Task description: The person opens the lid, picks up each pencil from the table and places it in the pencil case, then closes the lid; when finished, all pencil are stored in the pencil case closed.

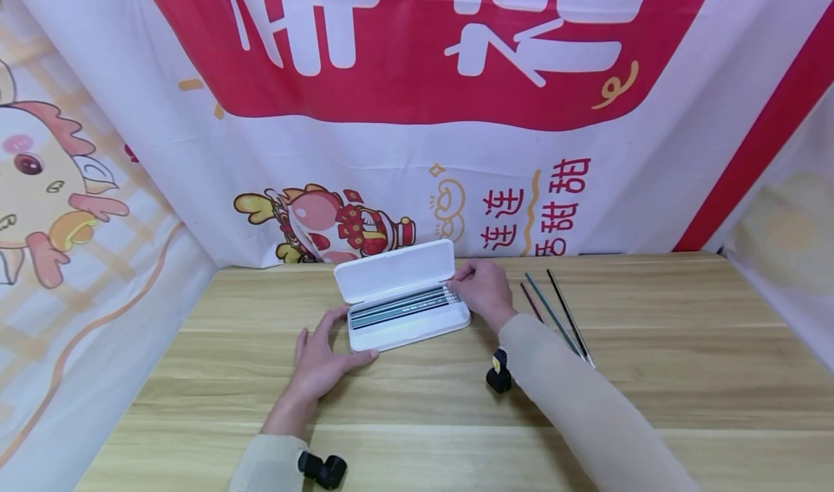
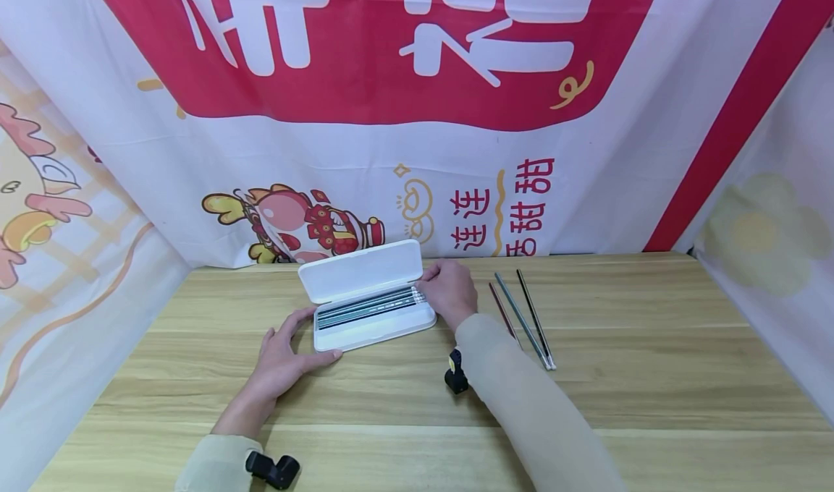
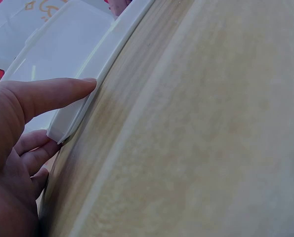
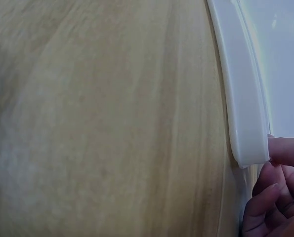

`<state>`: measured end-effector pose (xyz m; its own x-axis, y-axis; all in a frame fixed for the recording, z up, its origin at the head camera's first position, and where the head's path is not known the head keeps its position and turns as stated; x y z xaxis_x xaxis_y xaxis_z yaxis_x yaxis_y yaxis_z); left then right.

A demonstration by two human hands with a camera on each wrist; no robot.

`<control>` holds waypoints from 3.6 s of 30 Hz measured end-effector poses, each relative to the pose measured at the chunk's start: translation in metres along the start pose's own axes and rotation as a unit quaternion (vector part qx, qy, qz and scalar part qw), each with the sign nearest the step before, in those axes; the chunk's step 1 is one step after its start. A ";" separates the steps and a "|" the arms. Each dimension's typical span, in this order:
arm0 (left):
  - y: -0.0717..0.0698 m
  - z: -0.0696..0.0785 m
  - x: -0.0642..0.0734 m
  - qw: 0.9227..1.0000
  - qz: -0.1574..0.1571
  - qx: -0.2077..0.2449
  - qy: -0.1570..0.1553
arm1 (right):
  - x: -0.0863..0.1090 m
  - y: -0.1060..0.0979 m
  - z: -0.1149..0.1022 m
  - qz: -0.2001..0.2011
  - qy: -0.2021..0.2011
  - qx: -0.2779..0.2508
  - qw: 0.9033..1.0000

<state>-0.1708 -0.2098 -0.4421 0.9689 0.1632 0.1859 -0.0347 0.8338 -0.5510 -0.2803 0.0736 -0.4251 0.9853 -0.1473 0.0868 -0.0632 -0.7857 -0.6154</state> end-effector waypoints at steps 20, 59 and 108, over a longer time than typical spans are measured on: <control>0.000 0.000 0.000 1.000 -0.002 -0.005 -0.001 | 0.029 -0.079 -0.016 -0.025 -0.051 -0.088 0.994; -0.002 0.000 0.000 1.000 -0.007 -0.011 -0.014 | 0.090 -0.164 0.137 -0.087 0.091 -0.083 0.989; -0.003 0.000 0.000 1.000 -0.004 -0.014 -0.016 | 0.089 -0.200 0.105 -0.069 0.008 -0.061 0.996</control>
<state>-0.1703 -0.2121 -0.4407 0.9609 0.1738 0.2154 -0.0202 0.8201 -0.5718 -0.1629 0.2807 -0.3770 0.9832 -0.0409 0.1777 0.0538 -0.8662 -0.4968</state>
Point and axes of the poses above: each hand's wrist, its own x-axis away from the middle knuckle, its own y-axis out of the palm, z = x × y, the point moved 1 cm from there along -x, towards the middle knuckle, and after that the axes turned 3 degrees about z, right-handed, at the moved point
